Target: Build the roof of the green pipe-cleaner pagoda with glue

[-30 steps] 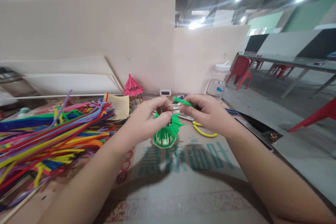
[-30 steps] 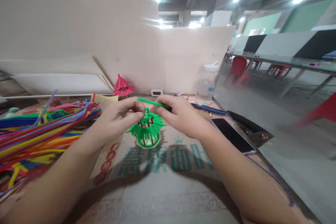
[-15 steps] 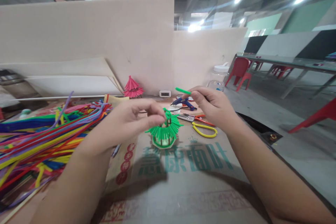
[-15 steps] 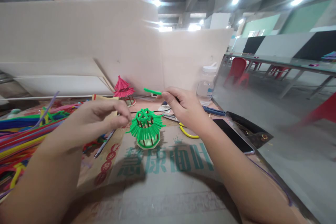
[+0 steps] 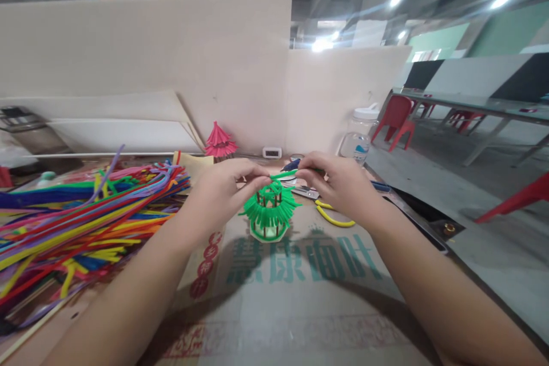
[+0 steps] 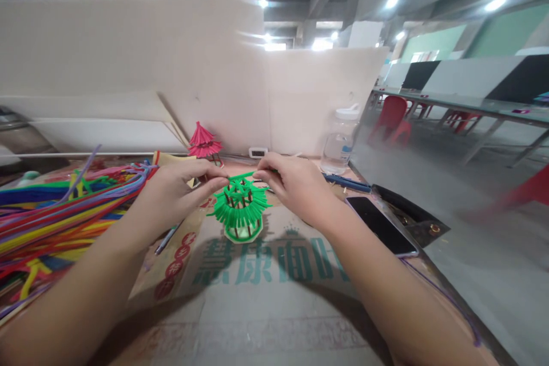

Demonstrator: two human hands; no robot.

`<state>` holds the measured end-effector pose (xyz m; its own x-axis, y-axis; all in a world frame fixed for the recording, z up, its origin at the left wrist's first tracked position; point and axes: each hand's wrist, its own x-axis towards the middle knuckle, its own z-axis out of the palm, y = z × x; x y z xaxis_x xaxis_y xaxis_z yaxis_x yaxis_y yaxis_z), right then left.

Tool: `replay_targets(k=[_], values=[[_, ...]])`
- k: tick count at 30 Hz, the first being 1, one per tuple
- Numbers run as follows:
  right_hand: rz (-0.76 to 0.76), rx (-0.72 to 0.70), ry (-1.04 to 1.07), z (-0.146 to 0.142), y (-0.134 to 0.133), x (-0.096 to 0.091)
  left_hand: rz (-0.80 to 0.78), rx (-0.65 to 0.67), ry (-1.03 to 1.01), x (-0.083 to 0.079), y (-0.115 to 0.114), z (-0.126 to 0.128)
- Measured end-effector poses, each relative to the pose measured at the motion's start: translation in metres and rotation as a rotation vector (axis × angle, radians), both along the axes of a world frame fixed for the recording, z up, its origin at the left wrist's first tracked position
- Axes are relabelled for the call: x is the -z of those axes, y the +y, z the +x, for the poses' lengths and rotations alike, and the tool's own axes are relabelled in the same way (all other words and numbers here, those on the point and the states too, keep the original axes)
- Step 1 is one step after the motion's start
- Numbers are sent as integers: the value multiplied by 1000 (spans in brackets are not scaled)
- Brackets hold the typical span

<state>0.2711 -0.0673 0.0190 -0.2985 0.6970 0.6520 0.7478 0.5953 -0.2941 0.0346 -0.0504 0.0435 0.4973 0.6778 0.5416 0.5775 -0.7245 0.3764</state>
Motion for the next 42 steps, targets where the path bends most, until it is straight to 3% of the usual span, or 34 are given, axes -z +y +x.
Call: replay_targets(k=[8, 20, 25, 32, 37, 39, 41, 42], values=[[21, -16, -38, -1, 3, 4, -146, -40, -66, 0, 0, -2], [32, -92, 107, -5, 0, 0, -513, 87, -271, 7, 18, -11], [71, -97, 97, -8, -2, -1, -439, 63, -152, 7, 8, -6], [41, -147, 67, -14, -6, -3, -303, 182, -49, 11, 3, 0], [9, 65, 139, 23, 9, -7, -292, 88, -130, 5, 1, -4], [-141, 175, 24, 44, 24, -1, -298, 80, -182, 2, 0, -5], [-348, 327, -187, 60, 41, 14, -298, 67, -198, 0, -2, -5], [-399, 335, -225, 64, 49, 25, -294, 63, -194, -1, -3, -4]])
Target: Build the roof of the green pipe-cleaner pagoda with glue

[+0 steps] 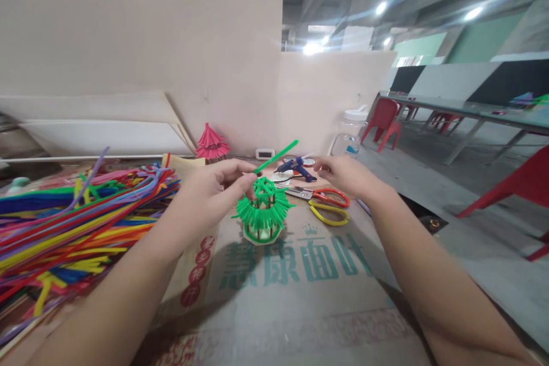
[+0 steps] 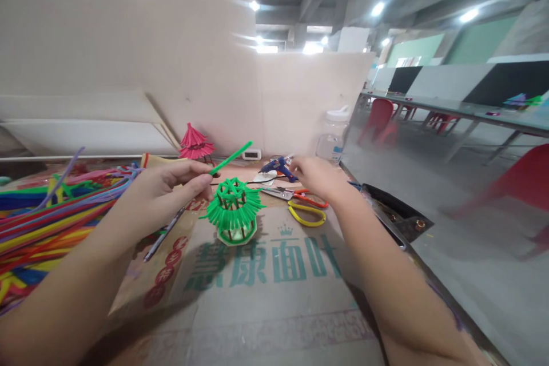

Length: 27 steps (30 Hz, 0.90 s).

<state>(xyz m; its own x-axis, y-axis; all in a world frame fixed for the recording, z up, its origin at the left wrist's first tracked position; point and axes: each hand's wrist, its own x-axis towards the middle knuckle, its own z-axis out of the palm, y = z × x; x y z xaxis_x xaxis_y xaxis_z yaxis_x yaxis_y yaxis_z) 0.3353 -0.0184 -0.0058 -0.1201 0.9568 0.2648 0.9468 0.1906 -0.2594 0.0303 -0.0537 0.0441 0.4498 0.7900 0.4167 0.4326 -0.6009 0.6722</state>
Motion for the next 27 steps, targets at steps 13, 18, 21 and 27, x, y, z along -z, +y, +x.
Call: replay_targets(k=[13, 18, 21, 27], values=[[-328, 63, -2, -4, 47, 96, 264, -89, 9, -7, -26, 3], [-353, 88, -4, -2, 45, 96, 320, -76, 14, -6, -31, 2], [-332, 106, -4, -5, 43, 97, 323, -70, 22, -7, -32, 3], [-319, 137, 26, -4, 43, 92, 290, -73, 37, -9, -31, 2]])
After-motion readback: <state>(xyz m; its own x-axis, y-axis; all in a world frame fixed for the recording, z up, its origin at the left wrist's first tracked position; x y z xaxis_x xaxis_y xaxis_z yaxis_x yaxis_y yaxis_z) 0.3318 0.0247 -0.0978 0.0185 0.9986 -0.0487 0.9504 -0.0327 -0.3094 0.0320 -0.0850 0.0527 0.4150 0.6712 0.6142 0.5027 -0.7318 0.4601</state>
